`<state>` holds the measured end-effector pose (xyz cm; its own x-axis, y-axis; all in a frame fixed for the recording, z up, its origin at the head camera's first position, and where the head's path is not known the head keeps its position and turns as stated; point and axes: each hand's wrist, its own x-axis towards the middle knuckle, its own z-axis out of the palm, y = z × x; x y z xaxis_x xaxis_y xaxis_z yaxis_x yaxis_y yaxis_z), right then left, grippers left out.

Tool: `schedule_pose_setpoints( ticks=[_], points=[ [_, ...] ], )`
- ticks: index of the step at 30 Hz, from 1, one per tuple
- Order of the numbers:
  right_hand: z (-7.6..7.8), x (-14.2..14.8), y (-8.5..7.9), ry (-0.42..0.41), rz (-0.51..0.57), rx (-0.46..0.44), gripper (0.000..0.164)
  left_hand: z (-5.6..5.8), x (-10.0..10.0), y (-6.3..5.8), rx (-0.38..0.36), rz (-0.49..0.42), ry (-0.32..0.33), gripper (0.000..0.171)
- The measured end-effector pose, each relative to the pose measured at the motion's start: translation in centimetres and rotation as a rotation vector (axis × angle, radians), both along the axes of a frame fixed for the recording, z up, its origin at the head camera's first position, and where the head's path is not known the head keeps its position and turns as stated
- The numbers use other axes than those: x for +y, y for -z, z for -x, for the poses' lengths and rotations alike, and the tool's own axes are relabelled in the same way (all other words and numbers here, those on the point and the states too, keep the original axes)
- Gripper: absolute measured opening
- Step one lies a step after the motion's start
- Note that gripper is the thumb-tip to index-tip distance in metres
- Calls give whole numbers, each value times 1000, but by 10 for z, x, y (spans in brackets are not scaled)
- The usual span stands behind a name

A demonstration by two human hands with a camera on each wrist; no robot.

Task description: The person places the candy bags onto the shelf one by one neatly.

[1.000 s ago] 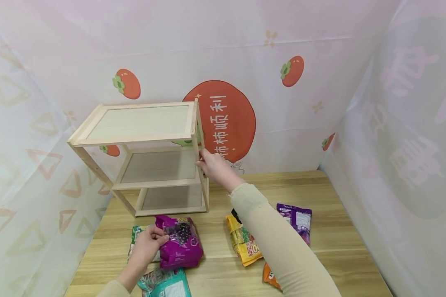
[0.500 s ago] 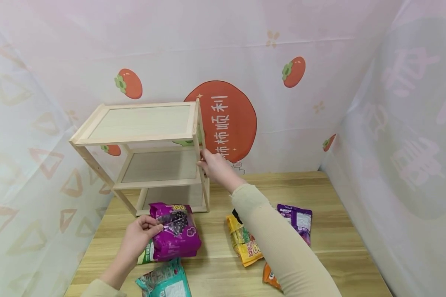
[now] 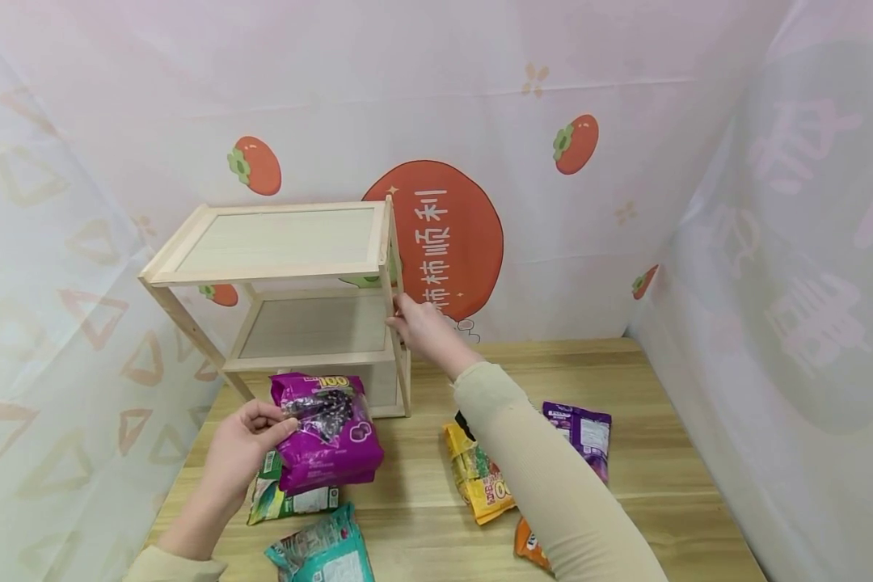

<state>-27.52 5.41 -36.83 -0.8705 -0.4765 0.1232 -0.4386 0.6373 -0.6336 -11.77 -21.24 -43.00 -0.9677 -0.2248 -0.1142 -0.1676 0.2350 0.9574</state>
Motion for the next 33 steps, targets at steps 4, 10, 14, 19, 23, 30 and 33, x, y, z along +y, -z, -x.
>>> schedule_pose_setpoints(
  ticks=[4,10,14,19,23,30,33],
  points=[
    [1,0,1,-7,-1,21,26,0,-4,-10,41,-8,-16,15],
    [1,1,2,-6,5,28,25,-1,-7,-20,99,-26,-39,9],
    [1,1,2,-10,8,20,25,-2,-10,-24,120,-24,-43,10],
    [1,1,3,-15,11,29,26,-3,-13,-33,176,-81,-43,18],
    [1,1,2,-15,9,41,26,-3,-16,-42,250,-124,-52,17],
    [1,1,3,-24,17,48,26,-3,-18,-58,339,-149,-59,14],
    [0,1,3,-23,13,49,27,-3,-19,-62,360,-166,-58,14]
  ],
)
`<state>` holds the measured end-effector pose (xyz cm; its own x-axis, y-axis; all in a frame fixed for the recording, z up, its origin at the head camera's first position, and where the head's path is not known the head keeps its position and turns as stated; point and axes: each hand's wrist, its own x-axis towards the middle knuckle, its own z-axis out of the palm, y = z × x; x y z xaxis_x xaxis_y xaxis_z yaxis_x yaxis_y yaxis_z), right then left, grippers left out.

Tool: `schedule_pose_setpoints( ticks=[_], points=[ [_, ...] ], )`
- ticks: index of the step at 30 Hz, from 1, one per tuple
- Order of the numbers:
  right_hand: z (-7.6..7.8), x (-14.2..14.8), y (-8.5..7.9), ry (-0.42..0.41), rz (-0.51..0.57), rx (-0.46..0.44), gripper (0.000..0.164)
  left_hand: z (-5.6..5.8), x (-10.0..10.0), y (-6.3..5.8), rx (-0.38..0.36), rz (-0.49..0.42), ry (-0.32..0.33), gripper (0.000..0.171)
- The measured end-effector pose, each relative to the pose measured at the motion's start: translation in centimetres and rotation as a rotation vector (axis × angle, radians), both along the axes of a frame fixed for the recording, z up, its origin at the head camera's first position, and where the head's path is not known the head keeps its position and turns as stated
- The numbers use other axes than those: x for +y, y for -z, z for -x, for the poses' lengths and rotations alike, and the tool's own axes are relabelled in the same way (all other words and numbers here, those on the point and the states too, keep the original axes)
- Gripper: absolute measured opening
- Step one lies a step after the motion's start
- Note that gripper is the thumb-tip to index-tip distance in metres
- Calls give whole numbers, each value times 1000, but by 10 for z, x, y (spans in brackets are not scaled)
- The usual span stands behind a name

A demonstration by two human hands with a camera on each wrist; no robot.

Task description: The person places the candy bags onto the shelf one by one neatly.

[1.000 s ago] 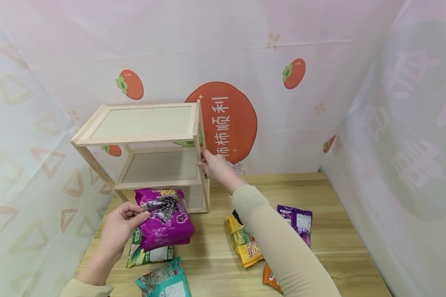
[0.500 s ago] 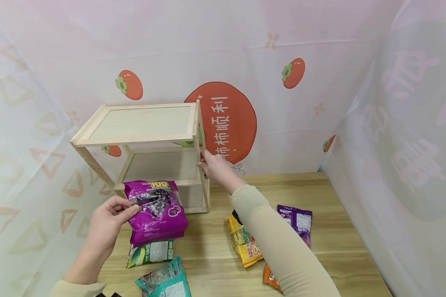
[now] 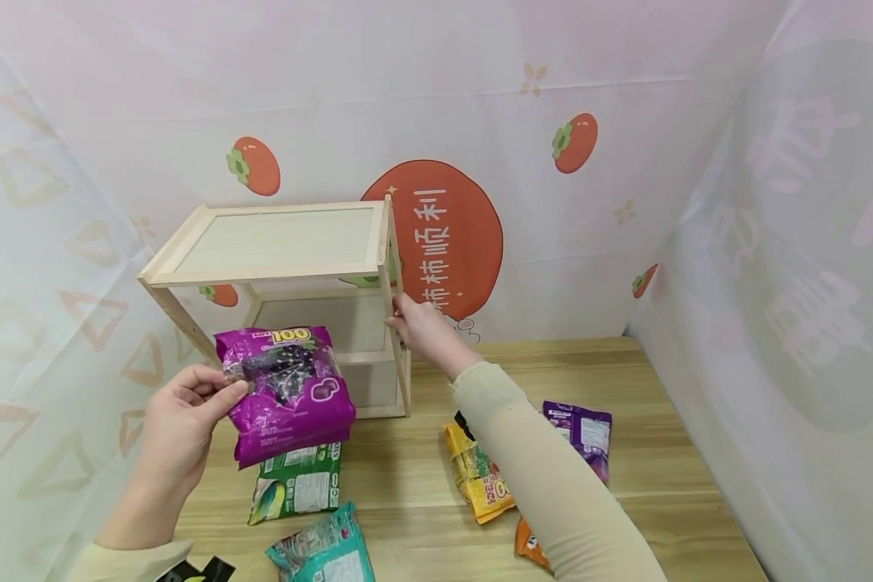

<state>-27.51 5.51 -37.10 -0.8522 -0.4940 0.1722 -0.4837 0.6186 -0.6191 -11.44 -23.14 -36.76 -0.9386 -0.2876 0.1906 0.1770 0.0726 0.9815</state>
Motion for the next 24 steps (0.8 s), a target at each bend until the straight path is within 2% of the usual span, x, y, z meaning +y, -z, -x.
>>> schedule_pose_setpoints(
  ticks=[16,21,24],
  points=[
    [-1,0,-1,11,14,-33,27,4,-3,-26,151,-150,12,13],
    [-1,0,-1,10,15,-40,27,4,-6,-32,209,-218,45,14],
    [0,0,-1,9,15,-37,26,4,-8,-36,248,-267,86,15]
  ],
)
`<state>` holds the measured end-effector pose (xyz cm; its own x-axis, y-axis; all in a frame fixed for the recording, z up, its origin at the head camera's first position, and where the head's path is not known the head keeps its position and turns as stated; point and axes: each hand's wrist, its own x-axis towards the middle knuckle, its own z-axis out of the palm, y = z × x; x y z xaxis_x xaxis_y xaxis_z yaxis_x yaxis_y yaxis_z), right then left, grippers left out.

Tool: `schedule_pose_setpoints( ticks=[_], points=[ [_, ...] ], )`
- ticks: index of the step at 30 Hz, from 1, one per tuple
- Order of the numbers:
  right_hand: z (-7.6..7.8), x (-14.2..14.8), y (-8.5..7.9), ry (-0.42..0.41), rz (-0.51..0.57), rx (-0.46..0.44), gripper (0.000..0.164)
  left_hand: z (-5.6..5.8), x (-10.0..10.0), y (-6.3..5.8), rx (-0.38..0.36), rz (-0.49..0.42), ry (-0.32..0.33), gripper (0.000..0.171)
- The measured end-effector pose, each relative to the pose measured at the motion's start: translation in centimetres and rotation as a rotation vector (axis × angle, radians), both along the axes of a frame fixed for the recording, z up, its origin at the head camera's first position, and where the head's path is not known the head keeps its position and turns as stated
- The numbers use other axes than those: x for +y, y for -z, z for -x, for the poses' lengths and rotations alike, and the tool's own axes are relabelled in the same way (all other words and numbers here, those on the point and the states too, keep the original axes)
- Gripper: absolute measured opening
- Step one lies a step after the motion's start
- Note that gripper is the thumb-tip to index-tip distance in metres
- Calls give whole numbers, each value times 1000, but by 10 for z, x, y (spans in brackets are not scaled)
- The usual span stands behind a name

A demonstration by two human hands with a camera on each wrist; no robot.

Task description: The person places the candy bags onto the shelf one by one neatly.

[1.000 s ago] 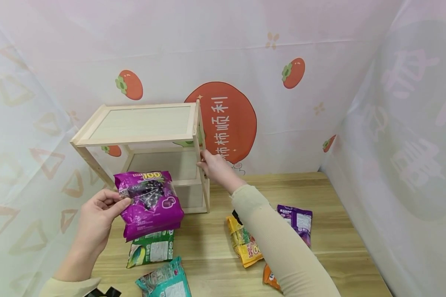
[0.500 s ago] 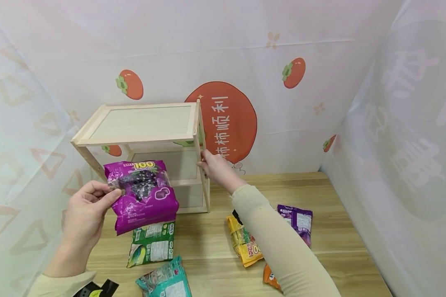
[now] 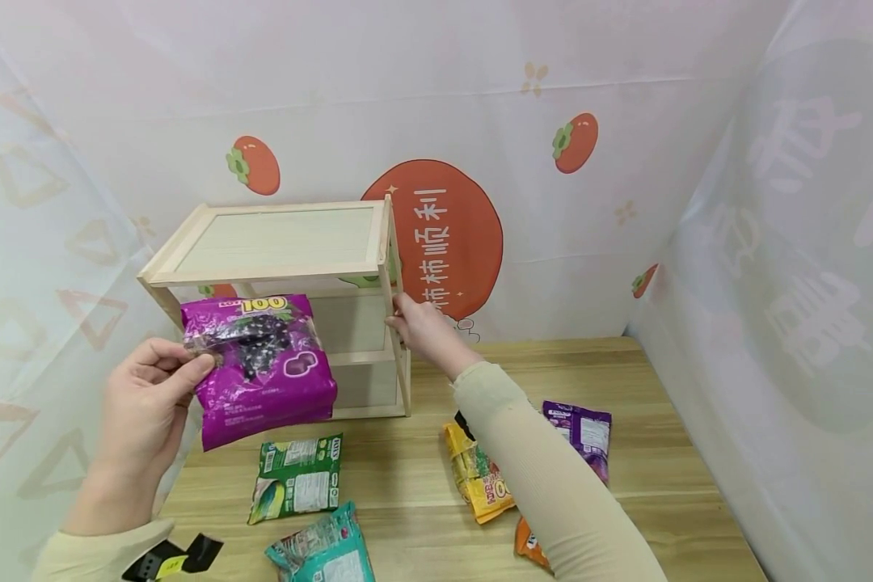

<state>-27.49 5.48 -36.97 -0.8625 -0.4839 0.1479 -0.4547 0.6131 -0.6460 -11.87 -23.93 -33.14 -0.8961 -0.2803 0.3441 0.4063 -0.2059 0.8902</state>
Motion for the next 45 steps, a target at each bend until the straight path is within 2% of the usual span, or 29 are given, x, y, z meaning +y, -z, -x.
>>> schedule_pose_setpoints(
  ticks=[6,13,22,31,38,45],
  points=[
    [0,0,1,-6,8,5,26,1,-5,-7,91,-72,83,17],
    [0,0,1,-6,7,4,27,3,-9,-17,108,-131,83,15],
    [0,0,1,-13,3,3,27,6,-14,-26,183,-249,154,20],
    [1,0,1,-7,10,-2,26,4,-18,-34,222,-339,161,21],
    [0,0,0,-2,16,-23,27,6,-21,-49,231,-395,130,21],
    [0,0,1,-5,18,-21,26,14,-28,-62,238,-409,95,19]
  ],
)
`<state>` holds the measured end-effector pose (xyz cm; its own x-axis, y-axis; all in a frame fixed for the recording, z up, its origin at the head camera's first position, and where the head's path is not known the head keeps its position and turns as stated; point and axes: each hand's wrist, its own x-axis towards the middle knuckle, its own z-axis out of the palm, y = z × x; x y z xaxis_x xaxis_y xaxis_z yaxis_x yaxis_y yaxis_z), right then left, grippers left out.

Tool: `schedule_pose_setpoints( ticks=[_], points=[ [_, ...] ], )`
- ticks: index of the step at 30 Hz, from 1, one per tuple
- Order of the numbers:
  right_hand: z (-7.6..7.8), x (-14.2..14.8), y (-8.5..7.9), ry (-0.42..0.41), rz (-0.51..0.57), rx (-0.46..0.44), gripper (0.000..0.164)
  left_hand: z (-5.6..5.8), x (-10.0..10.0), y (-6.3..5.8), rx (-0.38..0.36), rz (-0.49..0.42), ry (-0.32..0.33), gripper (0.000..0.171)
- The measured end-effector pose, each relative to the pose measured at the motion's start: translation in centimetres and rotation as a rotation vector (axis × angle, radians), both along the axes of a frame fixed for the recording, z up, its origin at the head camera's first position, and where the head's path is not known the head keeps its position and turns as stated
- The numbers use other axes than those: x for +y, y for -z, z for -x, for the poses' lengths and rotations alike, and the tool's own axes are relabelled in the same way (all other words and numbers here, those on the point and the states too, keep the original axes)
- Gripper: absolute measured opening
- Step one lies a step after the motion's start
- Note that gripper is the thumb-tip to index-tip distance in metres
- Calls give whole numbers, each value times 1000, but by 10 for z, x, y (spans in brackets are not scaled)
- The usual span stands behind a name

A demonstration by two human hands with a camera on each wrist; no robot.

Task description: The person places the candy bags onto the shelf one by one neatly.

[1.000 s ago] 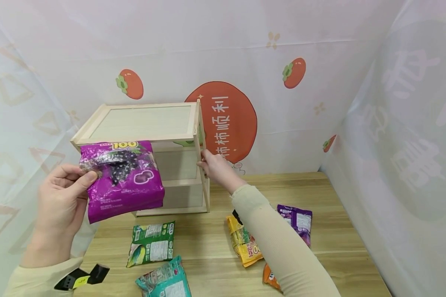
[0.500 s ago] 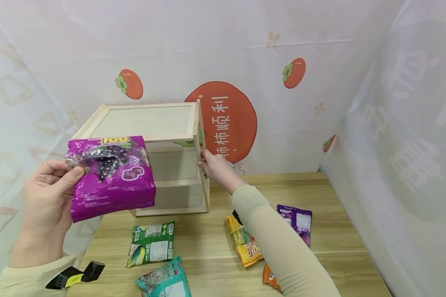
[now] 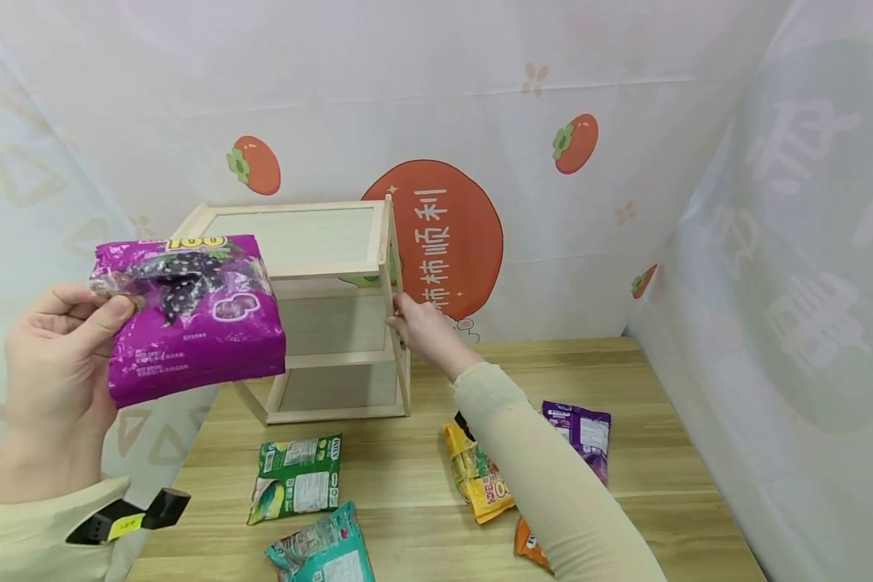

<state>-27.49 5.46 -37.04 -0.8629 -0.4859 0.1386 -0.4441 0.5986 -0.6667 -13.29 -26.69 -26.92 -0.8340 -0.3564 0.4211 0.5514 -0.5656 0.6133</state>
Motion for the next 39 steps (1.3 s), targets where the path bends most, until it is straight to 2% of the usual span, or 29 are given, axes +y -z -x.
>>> schedule_pose_setpoints(
  ticks=[12,26,30,39],
  points=[
    [0,1,1,-4,5,5,26,23,-7,-5,-31,3,26,16],
    [0,1,0,8,-18,8,27,42,-19,-6,-173,-34,-57,15],
    [-2,0,-1,13,-45,18,27,47,-23,-8,-175,-67,-48,15],
    [-2,0,0,7,-29,29,23,61,-31,-13,-188,-94,-39,15]
  ],
)
